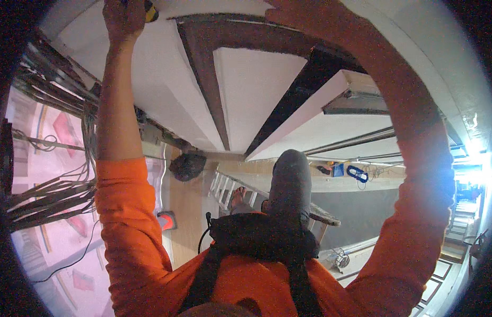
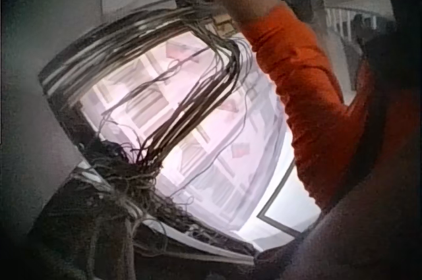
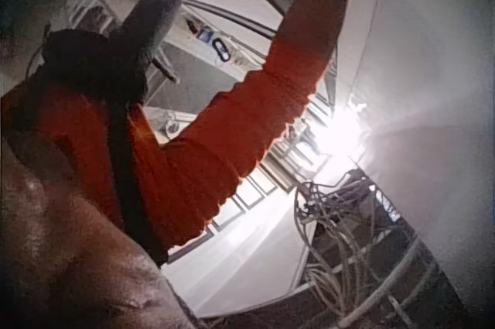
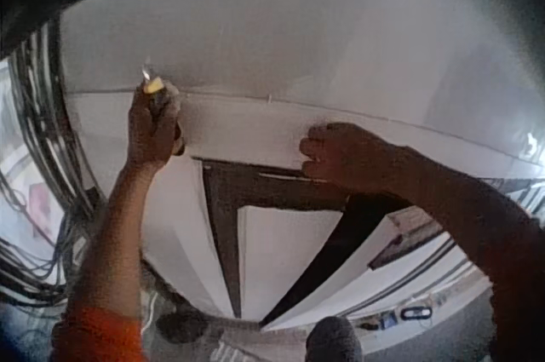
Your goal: The person trims the edge of a drywall opening using a utility knife, running the blade along the perimeter to remove excess material.
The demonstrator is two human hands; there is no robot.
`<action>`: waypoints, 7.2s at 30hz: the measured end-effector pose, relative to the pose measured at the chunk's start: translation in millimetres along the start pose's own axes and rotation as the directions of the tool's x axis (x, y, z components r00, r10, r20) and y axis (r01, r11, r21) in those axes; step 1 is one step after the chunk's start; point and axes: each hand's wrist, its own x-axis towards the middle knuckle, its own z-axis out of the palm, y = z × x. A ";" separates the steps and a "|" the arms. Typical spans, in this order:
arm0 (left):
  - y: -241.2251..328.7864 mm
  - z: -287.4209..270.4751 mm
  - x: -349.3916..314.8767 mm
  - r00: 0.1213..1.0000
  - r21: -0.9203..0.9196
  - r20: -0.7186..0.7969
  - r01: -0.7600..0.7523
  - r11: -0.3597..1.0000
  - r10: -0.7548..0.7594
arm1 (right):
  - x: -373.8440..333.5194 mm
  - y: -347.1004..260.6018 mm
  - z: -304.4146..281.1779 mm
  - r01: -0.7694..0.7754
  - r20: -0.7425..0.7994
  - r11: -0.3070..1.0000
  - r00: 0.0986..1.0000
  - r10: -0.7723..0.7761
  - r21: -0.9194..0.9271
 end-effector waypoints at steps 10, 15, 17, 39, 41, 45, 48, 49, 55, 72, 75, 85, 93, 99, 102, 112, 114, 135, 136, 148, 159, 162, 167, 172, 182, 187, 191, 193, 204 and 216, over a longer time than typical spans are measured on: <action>-10.3 0.8 5.9 0.985 0.097 -0.034 -0.163 0.982 0.167 | 3.1 0.9 12.6 0.090 0.013 0.987 0.996 -0.089 -0.133; -16.1 4.3 6.3 0.970 0.169 -0.083 -0.214 0.962 0.230 | 1.0 -1.6 17.6 0.064 -0.010 0.994 0.998 -0.065 -0.083; -12.6 0.1 7.4 0.977 0.203 -0.047 -0.194 0.960 0.208 | -1.3 -4.8 12.3 0.045 0.038 0.993 0.998 -0.041 -0.109; -41.0 -8.4 18.2 0.854 0.318 0.025 -0.499 0.806 0.519 | -55.0 -104.3 6.7 -0.202 -0.165 0.841 0.932 0.323 0.503; -22.8 0.3 5.4 0.949 0.193 -0.023 -0.303 0.933 0.313 | -39.6 -125.6 -0.6 -0.167 -0.201 0.840 0.930 0.308 0.517; -13.4 -0.4 1.3 0.996 0.174 -0.042 0.086 0.981 -0.079 | -32.7 -159.7 28.5 -0.248 -0.051 0.763 0.937 0.344 0.598; -13.4 1.1 2.4 0.995 0.200 -0.043 -0.083 0.976 0.093 | -24.0 -163.3 37.8 -0.378 -0.213 0.830 0.845 0.490 0.410; -13.4 -0.1 2.6 0.992 0.223 -0.030 -0.111 0.968 0.121 | -22.5 -157.8 39.0 -0.494 -0.156 0.763 0.788 0.596 0.416; -6.5 3.4 1.8 0.989 0.230 -0.062 -0.115 0.966 0.133 | -17.5 -117.4 55.6 -0.806 -0.174 0.427 0.390 0.904 0.410; -14.0 -1.9 1.6 0.992 0.250 -0.016 -0.118 0.961 0.126 | 53.6 -182.5 59.6 -0.342 -0.220 0.530 0.642 0.735 0.776; -23.1 -7.8 4.5 0.960 0.341 -0.005 -0.262 0.903 0.281 | 43.3 -166.0 40.8 -0.470 0.061 0.461 0.747 0.662 0.753; -16.7 -1.3 7.1 0.972 0.128 -0.071 -0.213 0.969 0.223 | 44.4 -118.5 55.2 -0.538 -0.404 0.637 0.495 0.769 0.552; -5.7 -0.2 6.2 0.963 0.283 -0.044 -0.242 0.928 0.265 | 109.6 -120.8 53.7 -0.434 -0.385 0.685 0.595 0.706 0.586; -3.1 -1.0 5.9 0.975 0.257 -0.052 -0.198 0.946 0.218 | 157.3 -120.2 49.5 -0.288 -0.430 0.722 0.644 0.632 0.629; -2.8 -3.4 7.1 0.975 0.234 -0.015 -0.211 0.949 0.220 | 137.2 -104.8 63.0 -0.409 -0.337 0.764 0.721 0.606 0.500; -0.8 2.3 9.4 0.903 0.458 -0.098 -0.332 0.825 0.417 | 49.1 -109.3 53.0 -0.655 -0.262 0.614 0.561 0.785 0.441; 1.7 6.0 6.2 0.961 0.263 -0.100 -0.226 0.938 0.259 | 72.1 -111.6 55.6 -0.570 -0.344 0.703 0.616 0.708 0.425; -5.4 -10.1 7.0 0.963 0.417 0.048 -0.260 0.871 0.265 | -29.4 -199.2 30.4 -0.574 -0.027 0.324 0.464 0.885 0.752; -7.4 -13.6 5.4 0.949 0.479 0.056 -0.298 0.826 0.310 | -38.0 -228.0 30.4 -0.521 0.184 0.084 0.441 0.879 0.849; 30.4 -21.9 -34.7 0.989 0.233 0.032 0.130 0.964 -0.141 | -139.3 -424.9 57.1 -0.415 0.826 -0.715 0.307 0.472 0.563; 175.9 68.8 -448.1 0.124 0.464 0.430 0.819 0.336 -0.895 | -104.7 -476.7 91.6 -0.115 0.605 -0.791 0.712 0.356 0.601; 170.7 55.4 -480.8 0.068 0.258 0.585 0.929 0.265 -0.808 | -118.9 -492.7 97.1 -0.130 0.639 -0.892 0.743 0.202 0.433; 138.3 66.0 -386.0 0.496 0.395 0.343 0.695 0.602 -0.798 | -120.4 -516.3 118.1 0.106 0.737 -0.931 0.582 0.344 0.350; 123.6 128.3 -210.3 0.936 0.226 0.348 -0.037 0.973 -0.046 | -121.1 -491.0 110.4 0.111 0.918 -0.981 0.349 0.186 0.157; 118.6 203.5 -102.4 0.733 0.147 0.577 -0.527 0.837 0.361 | -127.6 -494.4 98.6 -0.067 0.874 -0.949 0.414 0.254 0.308; 96.4 155.4 -99.4 0.793 0.292 0.542 -0.488 0.823 0.278 | -128.9 -491.6 92.7 -0.073 0.855 -0.924 0.412 0.315 0.376; 88.7 122.7 -93.6 0.833 0.464 0.520 -0.463 0.755 0.192 | -124.2 -485.9 89.1 -0.048 0.833 -0.929 0.462 0.304 0.366; 90.5 126.8 -91.0 0.843 0.490 0.509 -0.449 0.747 0.172 | -119.2 -484.3 89.4 0.013 0.827 -0.938 0.469 0.311 0.345; 126.2 217.0 -100.9 0.600 0.161 0.752 -0.568 0.807 0.273 | -103.3 -528.2 116.9 -0.007 0.781 -0.855 0.410 0.471 0.519; 55.3 152.7 -82.3 0.749 0.381 0.651 -0.464 0.800 0.124 | -91.1 -516.0 139.5 -0.058 0.780 -0.842 0.416 0.468 0.537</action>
